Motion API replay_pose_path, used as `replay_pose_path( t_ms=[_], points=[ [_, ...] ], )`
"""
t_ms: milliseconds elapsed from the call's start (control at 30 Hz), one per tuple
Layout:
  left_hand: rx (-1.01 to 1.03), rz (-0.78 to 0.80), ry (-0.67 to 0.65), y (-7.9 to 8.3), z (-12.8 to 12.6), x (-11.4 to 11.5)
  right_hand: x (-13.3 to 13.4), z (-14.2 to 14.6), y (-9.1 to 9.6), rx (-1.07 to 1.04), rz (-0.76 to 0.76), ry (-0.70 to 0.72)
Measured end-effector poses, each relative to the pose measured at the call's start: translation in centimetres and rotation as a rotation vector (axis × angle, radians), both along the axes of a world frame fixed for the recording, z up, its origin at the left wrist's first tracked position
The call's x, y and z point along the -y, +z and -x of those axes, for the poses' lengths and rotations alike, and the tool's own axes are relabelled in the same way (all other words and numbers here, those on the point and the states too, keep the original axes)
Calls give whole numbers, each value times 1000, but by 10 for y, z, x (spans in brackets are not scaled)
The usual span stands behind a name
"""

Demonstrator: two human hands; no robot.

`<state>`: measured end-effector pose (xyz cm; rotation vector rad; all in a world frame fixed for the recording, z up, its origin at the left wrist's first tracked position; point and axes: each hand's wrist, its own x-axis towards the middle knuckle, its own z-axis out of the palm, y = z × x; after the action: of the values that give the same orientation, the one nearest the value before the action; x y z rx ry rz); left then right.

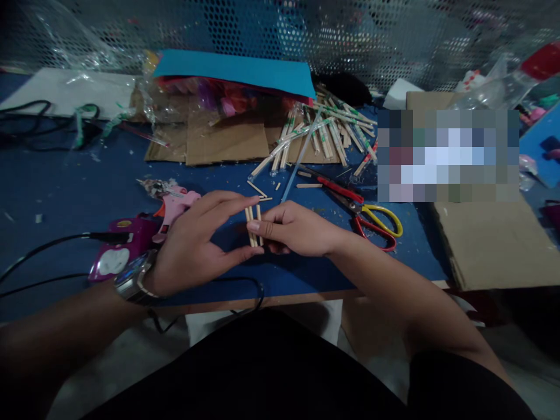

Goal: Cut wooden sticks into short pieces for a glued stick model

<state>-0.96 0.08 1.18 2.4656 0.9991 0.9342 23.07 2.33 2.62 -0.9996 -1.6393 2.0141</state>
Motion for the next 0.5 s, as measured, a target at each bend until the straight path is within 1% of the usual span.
replay_pose_path(
  t_ms=[100,200,300,500],
  points=[
    [30,40,-40,0,-1,0,1,1,1,-15,13,19],
    [48,60,-53,1,-2,1,2,2,1,-30,-7,-4],
    [55,56,-47,1,-1,2,3,2,1,-36,-55,-12],
    [48,30,-60,1,1,1,5,1,1,-17,-97,-16]
  ],
)
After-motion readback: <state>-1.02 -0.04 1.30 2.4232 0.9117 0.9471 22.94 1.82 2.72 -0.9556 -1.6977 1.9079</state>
